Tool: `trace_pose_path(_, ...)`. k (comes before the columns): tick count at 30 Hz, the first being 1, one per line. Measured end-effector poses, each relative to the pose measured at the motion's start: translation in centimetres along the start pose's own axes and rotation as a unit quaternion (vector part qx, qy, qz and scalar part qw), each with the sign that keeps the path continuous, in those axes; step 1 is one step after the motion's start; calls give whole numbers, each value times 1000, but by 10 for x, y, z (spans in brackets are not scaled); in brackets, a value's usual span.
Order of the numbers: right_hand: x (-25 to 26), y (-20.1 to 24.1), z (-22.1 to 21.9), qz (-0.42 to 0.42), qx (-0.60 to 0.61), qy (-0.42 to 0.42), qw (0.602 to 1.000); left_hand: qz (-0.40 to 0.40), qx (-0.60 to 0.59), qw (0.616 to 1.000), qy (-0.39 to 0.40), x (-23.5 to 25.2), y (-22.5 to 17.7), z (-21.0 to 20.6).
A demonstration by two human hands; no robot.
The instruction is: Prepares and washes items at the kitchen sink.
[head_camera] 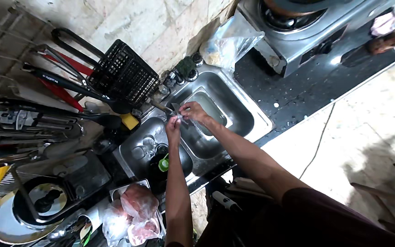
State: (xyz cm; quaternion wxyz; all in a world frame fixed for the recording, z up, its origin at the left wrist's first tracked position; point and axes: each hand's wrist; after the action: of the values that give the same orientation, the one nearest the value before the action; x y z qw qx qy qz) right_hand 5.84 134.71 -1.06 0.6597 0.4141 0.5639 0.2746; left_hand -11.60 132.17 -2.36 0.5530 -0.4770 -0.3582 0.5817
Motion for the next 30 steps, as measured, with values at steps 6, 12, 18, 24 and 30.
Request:
trace_pose_path(6,2,-16,4,11,-37,-45,998,-3,-8,1000,-20,7,-12,-4)
trace_pose_path(12,-6,-12,15,195,-130,-55,971,-4,-10,998,-66,28,-5,-11)
trace_pose_path(18,5,-10,25,329,-220,16,918,-4,2,999,-40,27,-1,-14)
trace_pose_path(24,12,6,28,333,-276,62,899,-30,40,999,-20,27,-2,-11)
trace_pose_path(30,14,13,27,360,-326,69,871,-60,87,994,1,28,-7,-7)
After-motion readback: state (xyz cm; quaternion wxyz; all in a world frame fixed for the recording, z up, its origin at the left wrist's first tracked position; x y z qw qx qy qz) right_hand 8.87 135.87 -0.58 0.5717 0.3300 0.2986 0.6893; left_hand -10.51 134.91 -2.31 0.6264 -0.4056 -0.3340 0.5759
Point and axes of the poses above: each hand's wrist, its own x-axis towards the middle knuckle, its own z-axis out of the back of the hand, y = z × x, and after that the axes turned 10 degrees about -y, right-handed
